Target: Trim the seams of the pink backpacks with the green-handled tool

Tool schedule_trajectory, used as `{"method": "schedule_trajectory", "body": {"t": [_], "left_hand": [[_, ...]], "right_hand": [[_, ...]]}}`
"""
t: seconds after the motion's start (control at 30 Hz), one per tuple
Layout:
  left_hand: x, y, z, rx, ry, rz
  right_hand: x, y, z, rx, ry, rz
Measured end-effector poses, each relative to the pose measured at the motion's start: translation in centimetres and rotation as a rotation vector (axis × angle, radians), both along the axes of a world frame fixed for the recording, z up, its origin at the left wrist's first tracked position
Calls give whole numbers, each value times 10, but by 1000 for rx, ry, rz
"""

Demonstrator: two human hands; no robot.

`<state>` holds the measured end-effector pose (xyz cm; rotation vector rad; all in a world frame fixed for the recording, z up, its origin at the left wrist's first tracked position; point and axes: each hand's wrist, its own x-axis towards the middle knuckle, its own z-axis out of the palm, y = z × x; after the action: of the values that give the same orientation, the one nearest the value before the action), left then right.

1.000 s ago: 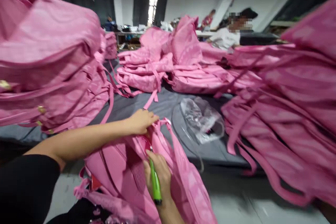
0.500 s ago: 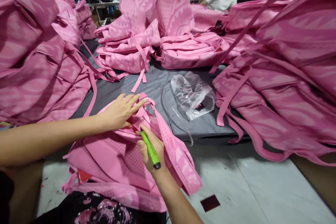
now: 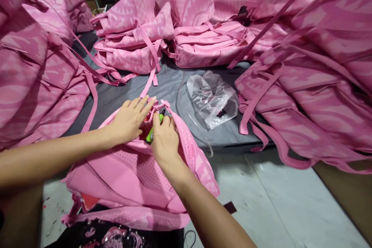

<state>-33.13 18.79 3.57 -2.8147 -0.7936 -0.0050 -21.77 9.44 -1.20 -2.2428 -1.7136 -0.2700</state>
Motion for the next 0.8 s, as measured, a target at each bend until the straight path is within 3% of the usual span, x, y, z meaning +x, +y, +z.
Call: {"method": "schedule_trajectory", "body": {"t": [0.17, 0.3, 0.5, 0.63, 0.73, 0.8], "left_hand": [[3, 3, -3, -39, -10, 29], [5, 1, -1, -38, 42, 26], [8, 2, 0, -11, 93, 49], [7, 2, -1, -11, 77, 54], [7, 3, -1, -13, 81, 61], [8, 3, 0, -12, 90, 73]], "right_hand": [[-1, -6, -5, -40, 147, -8], [4, -18, -13, 47, 342, 23], [8, -18, -21, 116, 392, 58], [13, -51, -30, 254, 384, 151], [14, -73, -32, 440, 445, 31], [12, -74, -28, 511, 542, -24]]}}
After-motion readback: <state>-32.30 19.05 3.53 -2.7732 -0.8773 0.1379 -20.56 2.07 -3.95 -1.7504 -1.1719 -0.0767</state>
